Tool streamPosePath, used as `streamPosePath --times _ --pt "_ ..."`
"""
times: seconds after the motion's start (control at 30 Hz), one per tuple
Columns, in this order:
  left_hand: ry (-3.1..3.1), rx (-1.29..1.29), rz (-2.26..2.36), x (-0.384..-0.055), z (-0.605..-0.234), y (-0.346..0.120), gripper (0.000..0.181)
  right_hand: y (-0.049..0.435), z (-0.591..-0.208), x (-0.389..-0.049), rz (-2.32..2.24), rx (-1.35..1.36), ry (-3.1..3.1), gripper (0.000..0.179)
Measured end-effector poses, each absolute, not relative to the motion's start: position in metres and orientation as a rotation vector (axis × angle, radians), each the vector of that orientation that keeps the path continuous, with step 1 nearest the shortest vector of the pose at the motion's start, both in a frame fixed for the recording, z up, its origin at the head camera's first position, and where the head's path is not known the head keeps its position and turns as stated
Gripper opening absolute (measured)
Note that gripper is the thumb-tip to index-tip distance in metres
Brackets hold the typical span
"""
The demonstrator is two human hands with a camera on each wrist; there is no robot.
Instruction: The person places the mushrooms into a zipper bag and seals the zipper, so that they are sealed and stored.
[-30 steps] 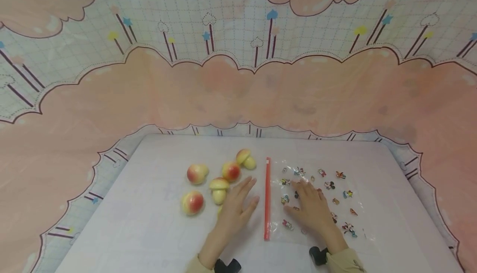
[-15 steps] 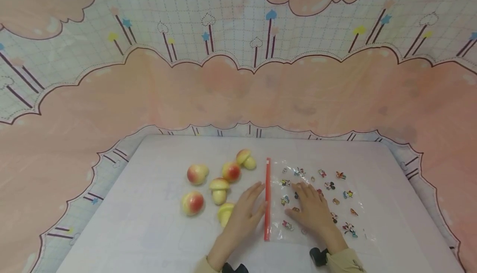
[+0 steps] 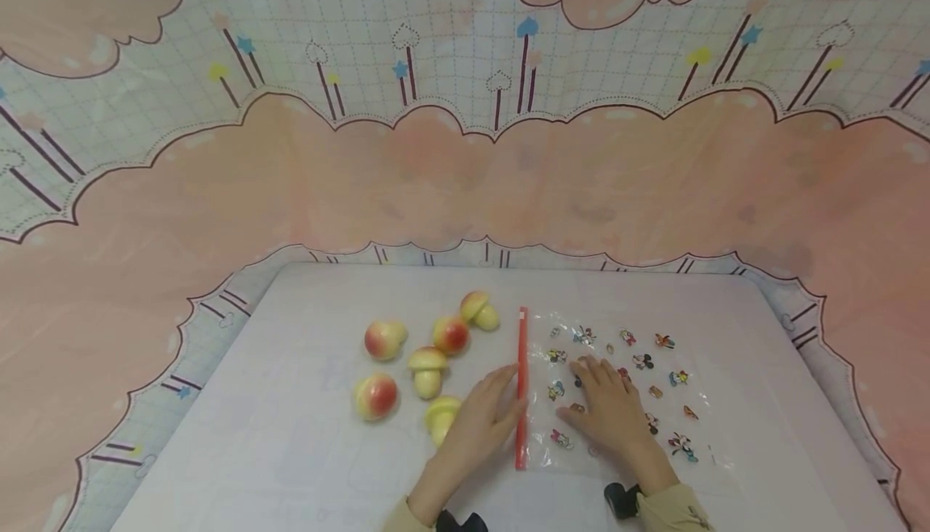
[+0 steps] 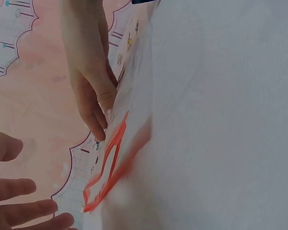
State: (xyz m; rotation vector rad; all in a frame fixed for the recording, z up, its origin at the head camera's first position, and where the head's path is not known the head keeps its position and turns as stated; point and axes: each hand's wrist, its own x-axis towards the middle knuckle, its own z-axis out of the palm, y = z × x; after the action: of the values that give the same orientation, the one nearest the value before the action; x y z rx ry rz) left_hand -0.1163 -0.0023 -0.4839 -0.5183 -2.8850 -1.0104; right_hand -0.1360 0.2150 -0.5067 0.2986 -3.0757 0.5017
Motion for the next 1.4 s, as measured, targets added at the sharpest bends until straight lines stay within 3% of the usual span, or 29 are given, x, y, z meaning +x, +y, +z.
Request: streamPosePath --times 0.7,1.4 --pt "-2.9 -0.704 -0.506 -0.127 -0.496 -0.01 0.037 0.219 -0.505 -0.135 0.545 0.351 -3.062 0.074" --pt "-2.956 -0.784 -0.257 -0.126 -0.499 -0.008 0.04 0.221 -0.504 -0.135 0.576 0.352 -3.07 0.061"
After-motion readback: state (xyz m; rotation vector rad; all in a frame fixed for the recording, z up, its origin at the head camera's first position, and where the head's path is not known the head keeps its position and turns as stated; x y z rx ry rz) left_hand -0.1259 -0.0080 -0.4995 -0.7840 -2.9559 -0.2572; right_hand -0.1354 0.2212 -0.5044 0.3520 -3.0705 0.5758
